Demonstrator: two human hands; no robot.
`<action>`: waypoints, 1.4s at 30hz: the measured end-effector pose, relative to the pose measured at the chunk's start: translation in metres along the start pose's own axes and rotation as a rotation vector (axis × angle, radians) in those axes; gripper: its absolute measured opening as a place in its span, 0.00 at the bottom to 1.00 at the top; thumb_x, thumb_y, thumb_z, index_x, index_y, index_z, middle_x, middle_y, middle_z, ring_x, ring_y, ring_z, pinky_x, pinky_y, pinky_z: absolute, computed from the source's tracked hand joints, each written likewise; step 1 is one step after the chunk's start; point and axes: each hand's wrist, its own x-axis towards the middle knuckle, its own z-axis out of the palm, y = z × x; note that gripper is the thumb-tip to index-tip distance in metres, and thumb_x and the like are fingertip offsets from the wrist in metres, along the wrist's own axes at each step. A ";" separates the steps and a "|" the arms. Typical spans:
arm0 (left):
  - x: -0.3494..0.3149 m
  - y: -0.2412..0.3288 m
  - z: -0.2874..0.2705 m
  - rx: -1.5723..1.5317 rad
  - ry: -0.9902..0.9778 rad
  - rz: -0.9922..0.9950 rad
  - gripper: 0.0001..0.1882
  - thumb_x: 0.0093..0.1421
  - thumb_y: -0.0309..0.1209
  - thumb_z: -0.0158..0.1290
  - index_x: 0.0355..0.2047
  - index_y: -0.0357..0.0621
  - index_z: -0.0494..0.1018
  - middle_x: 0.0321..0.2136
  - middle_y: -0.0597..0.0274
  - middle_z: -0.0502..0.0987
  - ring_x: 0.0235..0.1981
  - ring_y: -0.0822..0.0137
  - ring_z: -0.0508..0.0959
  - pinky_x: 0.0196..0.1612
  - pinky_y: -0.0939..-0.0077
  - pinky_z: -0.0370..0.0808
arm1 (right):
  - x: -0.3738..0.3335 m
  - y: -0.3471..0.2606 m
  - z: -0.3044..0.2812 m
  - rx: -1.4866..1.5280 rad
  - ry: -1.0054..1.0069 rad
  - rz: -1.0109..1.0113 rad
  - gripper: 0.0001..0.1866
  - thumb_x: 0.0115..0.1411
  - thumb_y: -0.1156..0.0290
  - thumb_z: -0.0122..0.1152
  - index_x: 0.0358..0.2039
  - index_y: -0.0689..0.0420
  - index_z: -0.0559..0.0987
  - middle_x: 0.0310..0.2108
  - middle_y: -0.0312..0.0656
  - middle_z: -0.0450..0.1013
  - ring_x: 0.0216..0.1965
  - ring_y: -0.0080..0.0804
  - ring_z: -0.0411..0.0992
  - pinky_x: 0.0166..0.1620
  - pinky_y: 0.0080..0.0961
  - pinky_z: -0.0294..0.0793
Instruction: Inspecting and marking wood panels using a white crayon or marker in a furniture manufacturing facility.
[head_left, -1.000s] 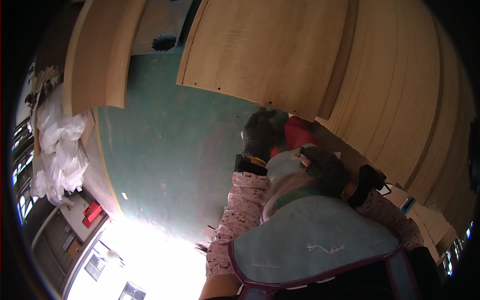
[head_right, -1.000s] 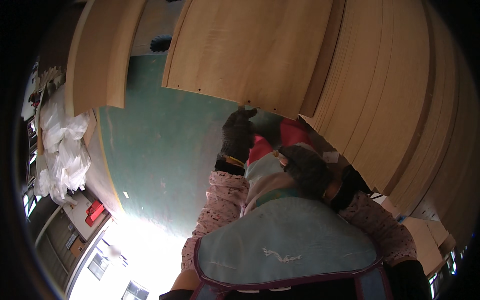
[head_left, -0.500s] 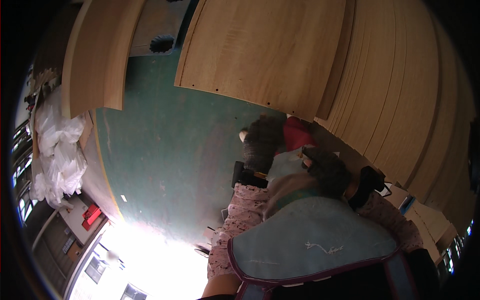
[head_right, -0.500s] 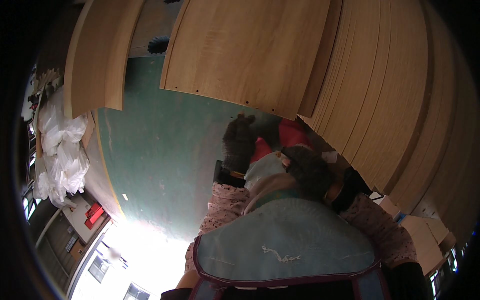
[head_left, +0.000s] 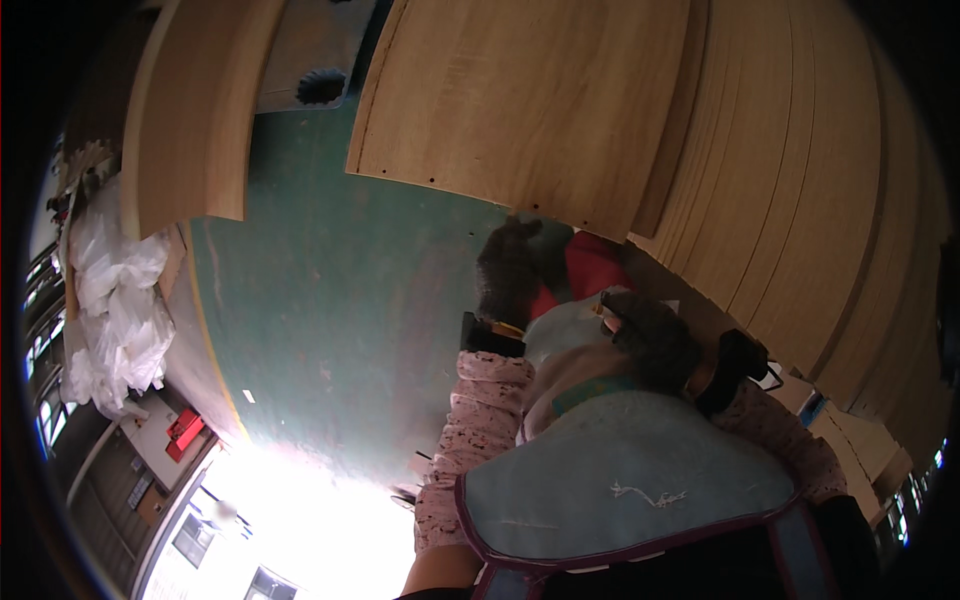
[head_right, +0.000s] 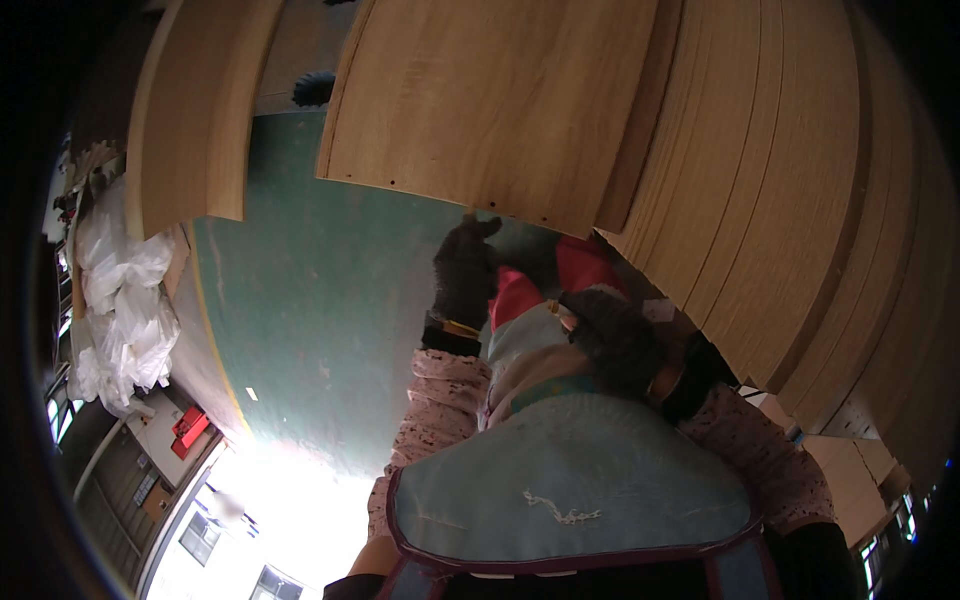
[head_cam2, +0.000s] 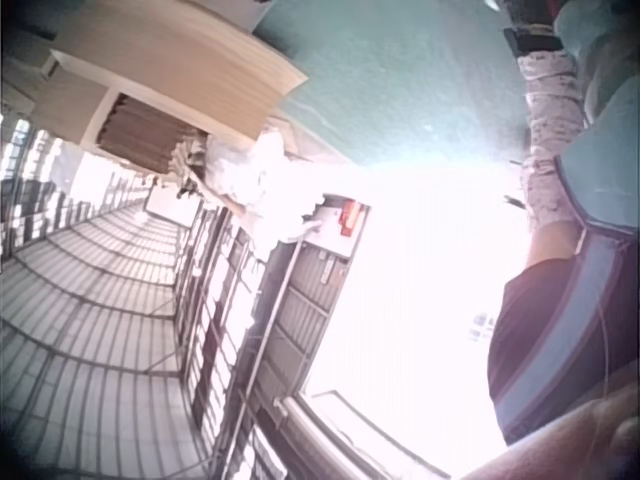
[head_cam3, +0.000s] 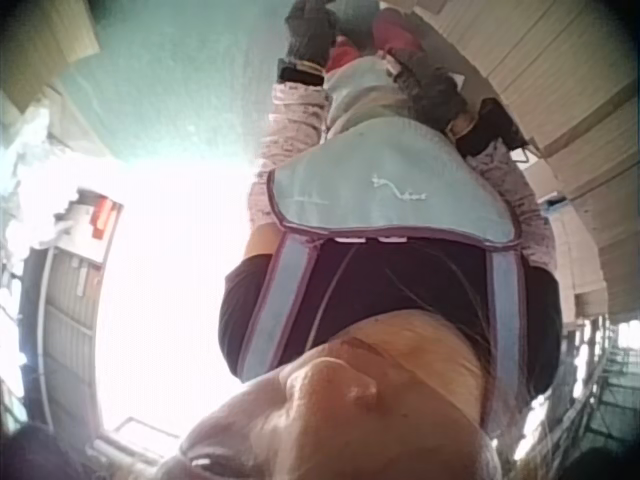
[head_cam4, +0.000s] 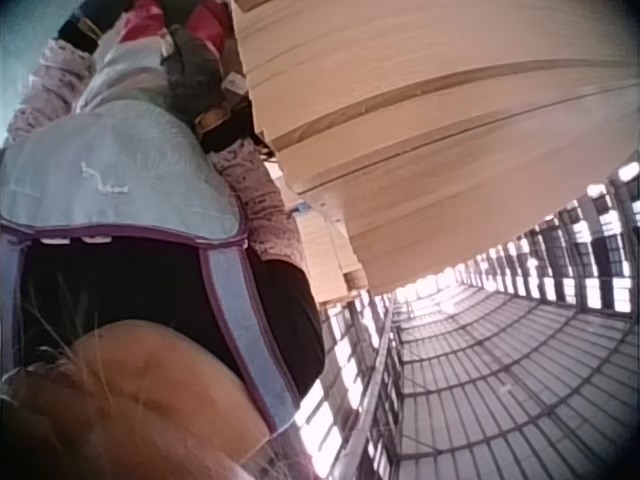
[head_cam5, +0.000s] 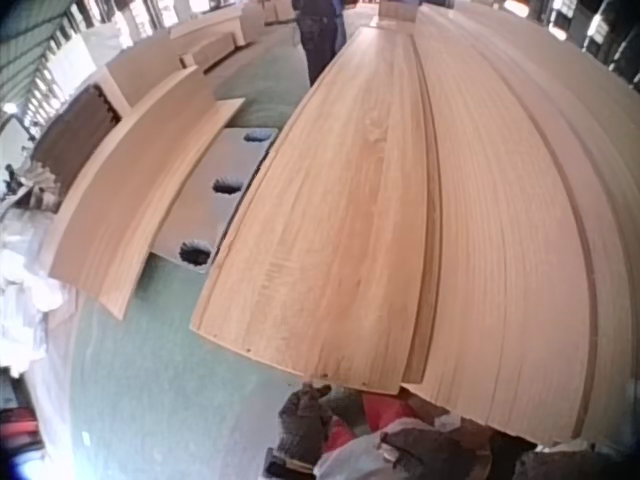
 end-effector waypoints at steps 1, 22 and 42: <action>0.000 -0.001 0.003 0.002 -0.017 0.039 0.23 0.68 0.48 0.44 0.39 0.40 0.77 0.15 0.68 0.69 0.10 0.77 0.63 0.13 0.82 0.58 | 0.002 0.000 0.000 -0.008 -0.003 -0.026 0.13 0.59 0.74 0.59 0.45 0.61 0.77 0.45 0.51 0.75 0.44 0.45 0.76 0.41 0.38 0.77; 0.013 -0.050 -0.004 0.128 0.093 0.177 0.22 0.67 0.48 0.47 0.32 0.40 0.75 0.16 0.67 0.71 0.11 0.76 0.64 0.15 0.80 0.61 | 0.014 -0.004 -0.008 -0.037 -0.046 -0.042 0.11 0.59 0.72 0.56 0.39 0.65 0.77 0.42 0.51 0.75 0.43 0.47 0.75 0.46 0.41 0.76; 0.014 -0.075 -0.025 0.383 0.135 0.508 0.24 0.67 0.50 0.46 0.36 0.38 0.73 0.18 0.64 0.73 0.14 0.76 0.67 0.17 0.79 0.64 | 0.006 -0.005 -0.013 0.051 -0.286 0.282 0.14 0.59 0.73 0.57 0.45 0.65 0.75 0.46 0.52 0.74 0.46 0.45 0.74 0.46 0.35 0.76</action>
